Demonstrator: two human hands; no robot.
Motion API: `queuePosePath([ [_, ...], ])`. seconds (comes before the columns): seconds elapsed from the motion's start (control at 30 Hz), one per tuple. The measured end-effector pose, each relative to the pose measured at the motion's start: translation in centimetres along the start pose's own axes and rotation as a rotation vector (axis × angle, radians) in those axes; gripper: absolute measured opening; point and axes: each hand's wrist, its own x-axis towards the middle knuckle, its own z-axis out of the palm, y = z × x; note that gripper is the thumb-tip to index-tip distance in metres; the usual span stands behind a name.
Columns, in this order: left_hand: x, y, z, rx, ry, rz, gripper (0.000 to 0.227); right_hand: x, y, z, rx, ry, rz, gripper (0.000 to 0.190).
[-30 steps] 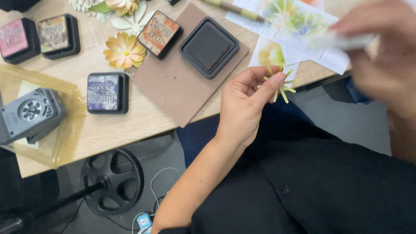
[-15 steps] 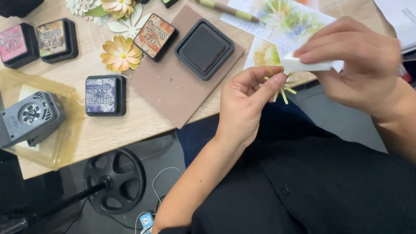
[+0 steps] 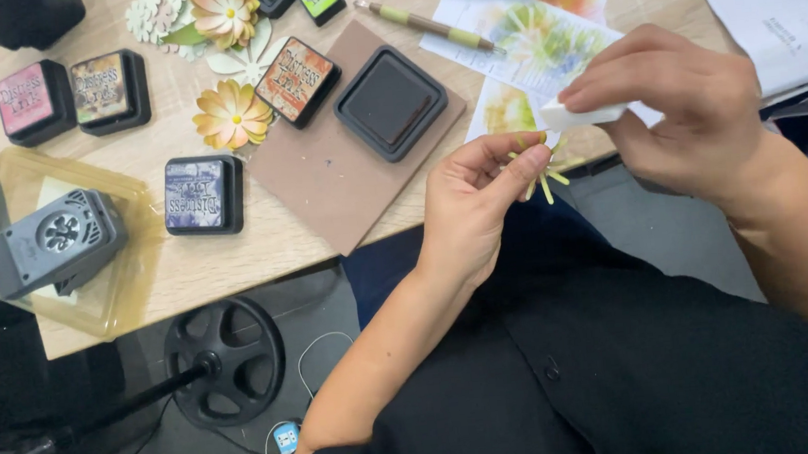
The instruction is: Coloring and shaping paper flower petals using ink pads and sponges to create realistic paper flowers.
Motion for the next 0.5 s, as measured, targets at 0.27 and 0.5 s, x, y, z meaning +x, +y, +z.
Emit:
queuePosePath([
  [0.27, 0.3, -0.1, 0.2, -0.005, -0.007, 0.004, 0.019, 0.2, 0.9, -0.4, 0.004, -0.003, 0.014, 0.037],
  [0.5, 0.8, 0.0, 0.2, -0.022, -0.009, 0.008, 0.017, -0.3, 0.9, -1.0, 0.029, 0.023, 0.049, 0.019],
])
